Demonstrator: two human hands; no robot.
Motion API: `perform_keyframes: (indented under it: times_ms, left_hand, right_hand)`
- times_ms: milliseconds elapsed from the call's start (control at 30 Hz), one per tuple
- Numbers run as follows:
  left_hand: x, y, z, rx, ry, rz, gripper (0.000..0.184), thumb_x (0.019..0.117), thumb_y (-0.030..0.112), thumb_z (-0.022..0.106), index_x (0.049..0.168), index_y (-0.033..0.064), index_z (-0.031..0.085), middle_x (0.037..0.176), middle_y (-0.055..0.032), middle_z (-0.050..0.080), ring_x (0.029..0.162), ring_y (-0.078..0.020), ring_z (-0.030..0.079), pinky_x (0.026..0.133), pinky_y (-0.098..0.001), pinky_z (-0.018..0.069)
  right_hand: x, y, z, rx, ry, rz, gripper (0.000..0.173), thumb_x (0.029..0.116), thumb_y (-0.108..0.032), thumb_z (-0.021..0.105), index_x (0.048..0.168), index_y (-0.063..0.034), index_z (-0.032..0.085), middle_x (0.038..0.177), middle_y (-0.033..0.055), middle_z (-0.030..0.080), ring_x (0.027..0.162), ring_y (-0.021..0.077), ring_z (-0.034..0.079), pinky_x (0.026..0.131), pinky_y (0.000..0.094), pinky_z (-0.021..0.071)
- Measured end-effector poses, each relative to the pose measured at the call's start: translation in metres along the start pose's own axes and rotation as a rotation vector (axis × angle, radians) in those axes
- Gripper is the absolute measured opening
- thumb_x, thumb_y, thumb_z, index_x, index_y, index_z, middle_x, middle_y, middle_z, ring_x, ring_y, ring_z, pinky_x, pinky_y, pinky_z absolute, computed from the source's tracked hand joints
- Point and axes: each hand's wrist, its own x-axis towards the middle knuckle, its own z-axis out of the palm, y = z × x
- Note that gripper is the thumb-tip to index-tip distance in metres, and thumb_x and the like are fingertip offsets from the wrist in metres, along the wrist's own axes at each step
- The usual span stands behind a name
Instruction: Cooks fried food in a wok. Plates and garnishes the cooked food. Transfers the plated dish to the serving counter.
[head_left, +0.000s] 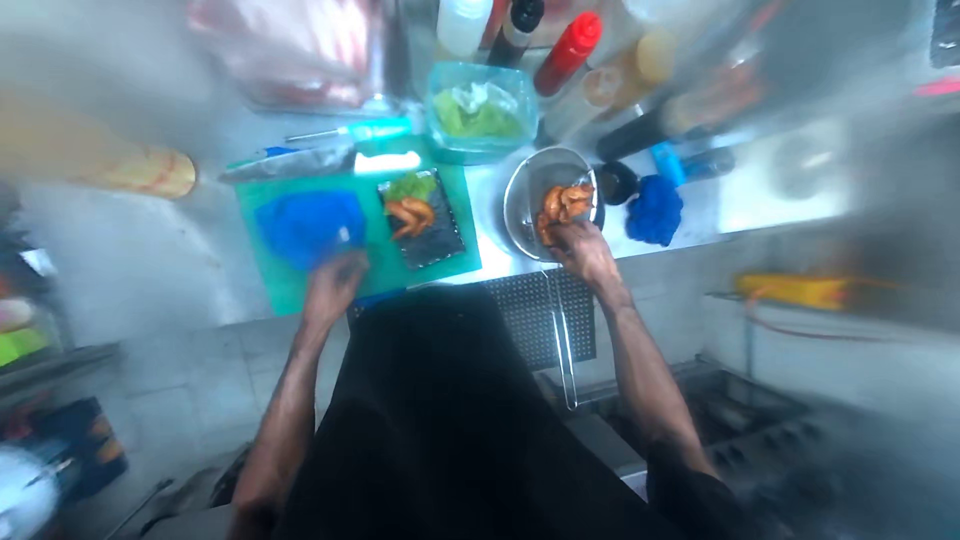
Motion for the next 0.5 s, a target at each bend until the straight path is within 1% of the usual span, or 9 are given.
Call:
perform_keyframes:
  times_ms: [100,167,267,333,367,400,500]
  left_hand:
    - [-0.003,-0.002,-0.004,-0.029,0.027,0.012,0.027,0.1024,0.027,0.064,0.124,0.0098,0.069,0.115,-0.007,0.073,0.098,-0.0158,0.072,0.086,-0.0396,0.0609]
    - [-0.005,-0.005,-0.005,-0.069,0.046,0.023,0.027,0.1019,0.025,0.066,0.123,0.0083,0.069,0.113,-0.0074,0.073,0.096,-0.0154,0.072,0.085,-0.0386,0.0611]
    - [-0.006,-0.013,-0.006,-0.113,0.095,0.05,0.027,0.1012,0.024,0.066,0.122,0.0064,0.069,0.11,-0.0094,0.073,0.095,-0.0159,0.072,0.085,-0.038,0.0611]
    - [-0.005,-0.015,-0.006,-0.115,0.114,0.052,0.028,0.1014,0.023,0.066,0.123,0.0048,0.069,0.11,-0.0116,0.073,0.095,-0.0182,0.072,0.085,-0.0402,0.0608]
    - [-0.005,-0.012,-0.007,-0.117,0.113,0.032,0.028,0.1016,0.023,0.066,0.123,0.0047,0.068,0.112,-0.0119,0.073,0.096,-0.019,0.072,0.086,-0.0412,0.0606]
    - [-0.005,-0.008,-0.009,-0.116,0.114,0.017,0.029,0.1015,0.024,0.066,0.123,0.0053,0.068,0.112,-0.0116,0.073,0.097,-0.0191,0.072,0.087,-0.0414,0.0606]
    - [-0.006,0.001,-0.013,-0.121,0.103,-0.006,0.028,0.1013,0.026,0.066,0.123,0.0083,0.068,0.114,-0.0094,0.073,0.098,-0.0176,0.072,0.087,-0.0409,0.0604]
  right_hand:
    - [0.004,0.0,-0.004,-0.022,0.003,-0.01,0.038,0.0924,-0.023,0.073,0.128,-0.0135,0.069,0.123,0.0114,0.071,0.123,0.0372,0.061,0.105,0.0551,0.0485]
    - [0.003,0.005,-0.002,-0.028,0.038,-0.064,0.032,0.0953,-0.026,0.07,0.124,-0.0127,0.071,0.121,0.0114,0.072,0.122,0.037,0.061,0.106,0.055,0.0482]
    - [0.004,0.005,-0.005,0.029,0.153,-0.107,0.026,0.0994,-0.025,0.063,0.116,-0.0075,0.074,0.117,0.0158,0.072,0.118,0.0392,0.063,0.104,0.055,0.0492]
    - [0.006,0.005,-0.006,0.1,0.201,-0.07,0.026,0.1001,-0.025,0.063,0.114,-0.0058,0.074,0.119,0.018,0.069,0.119,0.04,0.061,0.105,0.0539,0.048]
    - [0.009,0.003,-0.008,0.14,0.207,-0.043,0.026,0.0991,-0.023,0.065,0.114,-0.0043,0.074,0.12,0.0202,0.068,0.119,0.0417,0.06,0.105,0.0551,0.0476]
    - [0.011,0.002,-0.009,0.168,0.206,-0.018,0.026,0.0985,-0.022,0.066,0.114,-0.0034,0.074,0.12,0.0218,0.067,0.119,0.0427,0.06,0.106,0.0558,0.0472]
    - [0.01,-0.015,-0.025,0.218,0.236,0.022,0.025,0.0979,-0.019,0.065,0.113,-0.0015,0.074,0.12,0.0228,0.067,0.119,0.0423,0.061,0.104,0.0554,0.0488]
